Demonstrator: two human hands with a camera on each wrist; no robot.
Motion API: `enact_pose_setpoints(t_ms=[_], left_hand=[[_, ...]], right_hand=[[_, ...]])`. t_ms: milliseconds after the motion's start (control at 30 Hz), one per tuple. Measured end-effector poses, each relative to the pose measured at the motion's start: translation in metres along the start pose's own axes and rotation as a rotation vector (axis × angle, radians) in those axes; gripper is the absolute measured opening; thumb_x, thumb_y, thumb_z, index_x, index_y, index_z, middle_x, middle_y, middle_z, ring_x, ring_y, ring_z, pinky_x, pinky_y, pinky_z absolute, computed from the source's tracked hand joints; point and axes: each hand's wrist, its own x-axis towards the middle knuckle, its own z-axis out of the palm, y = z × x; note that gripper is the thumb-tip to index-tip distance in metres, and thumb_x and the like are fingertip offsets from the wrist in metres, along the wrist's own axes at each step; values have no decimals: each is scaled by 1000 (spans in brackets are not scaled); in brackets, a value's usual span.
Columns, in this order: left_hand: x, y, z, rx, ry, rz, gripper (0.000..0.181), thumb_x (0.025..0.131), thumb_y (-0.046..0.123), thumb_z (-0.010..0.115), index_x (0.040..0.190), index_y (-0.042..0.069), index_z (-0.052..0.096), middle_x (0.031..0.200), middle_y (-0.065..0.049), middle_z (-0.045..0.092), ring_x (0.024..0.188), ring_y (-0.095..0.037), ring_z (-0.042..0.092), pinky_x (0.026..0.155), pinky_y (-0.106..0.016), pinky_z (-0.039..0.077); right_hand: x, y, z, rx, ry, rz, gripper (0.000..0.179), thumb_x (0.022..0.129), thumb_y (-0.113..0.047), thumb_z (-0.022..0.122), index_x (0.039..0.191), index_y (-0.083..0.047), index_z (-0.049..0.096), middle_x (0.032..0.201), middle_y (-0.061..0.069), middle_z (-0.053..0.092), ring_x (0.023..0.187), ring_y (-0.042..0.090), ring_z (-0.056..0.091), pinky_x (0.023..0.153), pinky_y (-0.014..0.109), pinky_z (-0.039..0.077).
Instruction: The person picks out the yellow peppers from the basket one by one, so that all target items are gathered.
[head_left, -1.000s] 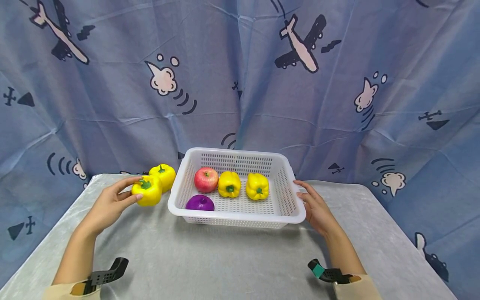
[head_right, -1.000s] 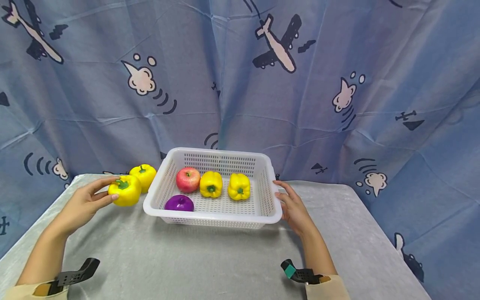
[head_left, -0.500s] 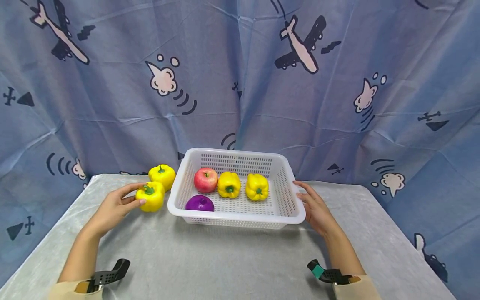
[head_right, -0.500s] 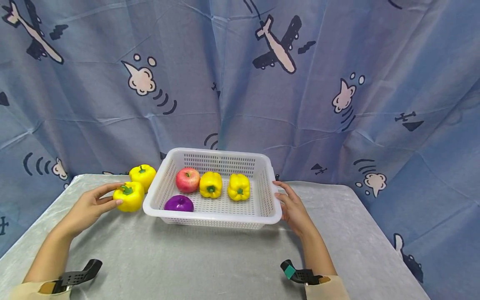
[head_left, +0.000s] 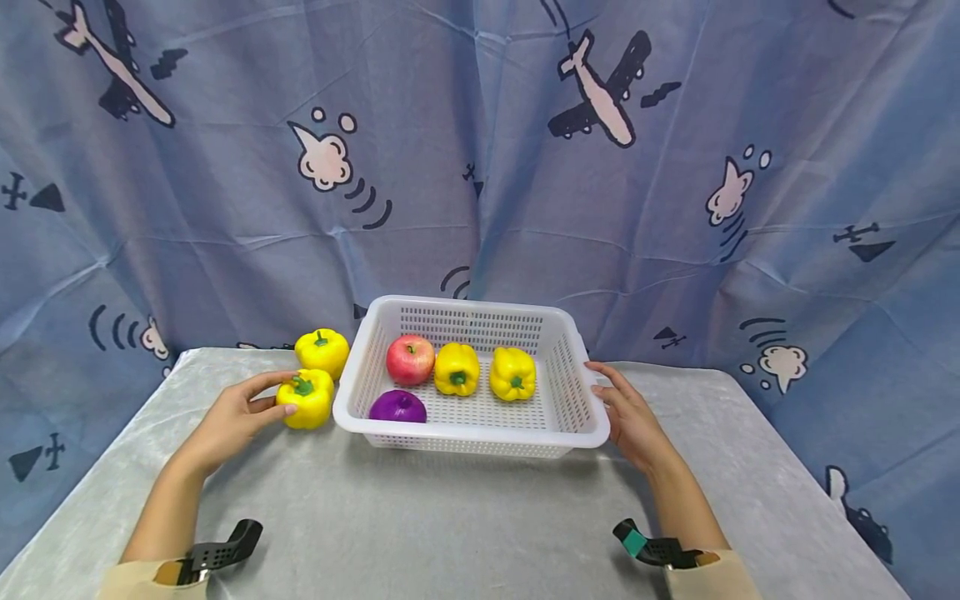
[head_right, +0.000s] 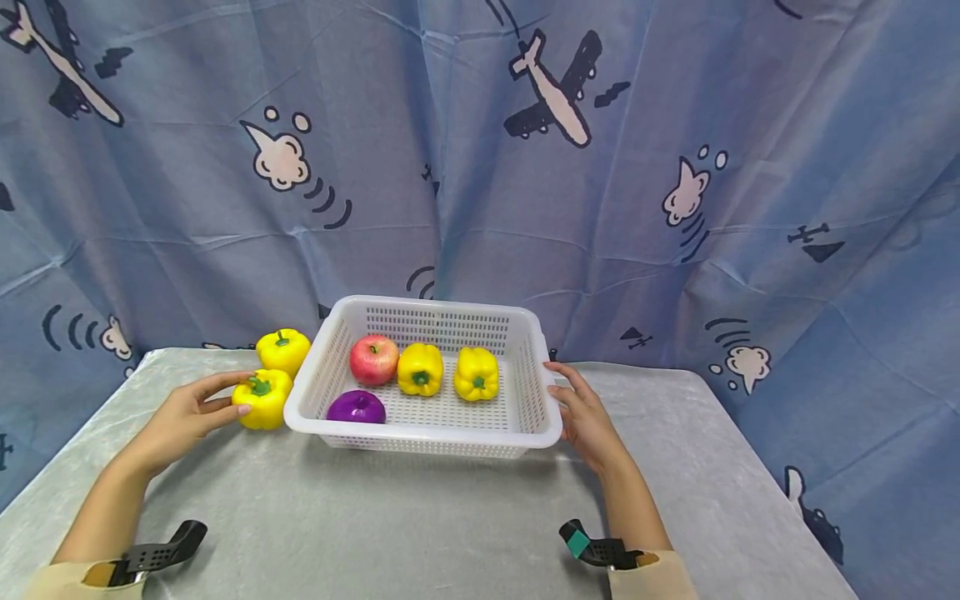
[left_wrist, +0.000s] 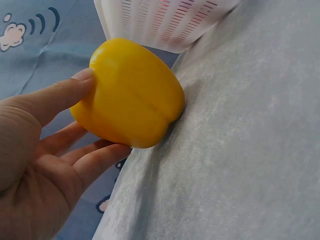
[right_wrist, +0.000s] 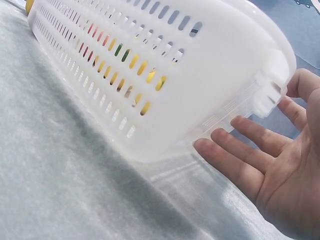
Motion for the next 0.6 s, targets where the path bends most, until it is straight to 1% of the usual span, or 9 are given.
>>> enact_pose_setpoints(t_ms=[100,267,467,600], left_hand=[[0,-1,0,1,-1,-2,60,99,23,66,150,2,45,155,-30,39,136,-50,49,101,-38,56],[0,-3,1,8,2,-9,60,99,25,66,150,2,45,156,-30,39,136,-50,49,102,-41,54],[0,-3,1,20,-4,-18,61,100,26,65,151,2,42,156,-31,37,136,-52,48,105,-49,50],[0,-3,1,24,-8,-21,62,100,27,64,151,1,41,156,-31,36,136,-53,48,105,-51,49]], right_hand=[[1,1,0,3,3,0,41,108,-27,46,147,-24,37,124,-8,54,100,8,68,75,27,61],[1,1,0,-8,7,6,41,108,-28,46,148,-25,36,126,-7,52,101,8,68,76,28,62],[1,0,0,-15,13,12,42,108,-30,46,148,-26,36,127,-6,52,100,9,69,76,29,62],[0,0,0,-13,10,9,42,108,-30,46,148,-25,36,127,-7,52,100,9,69,76,29,62]])
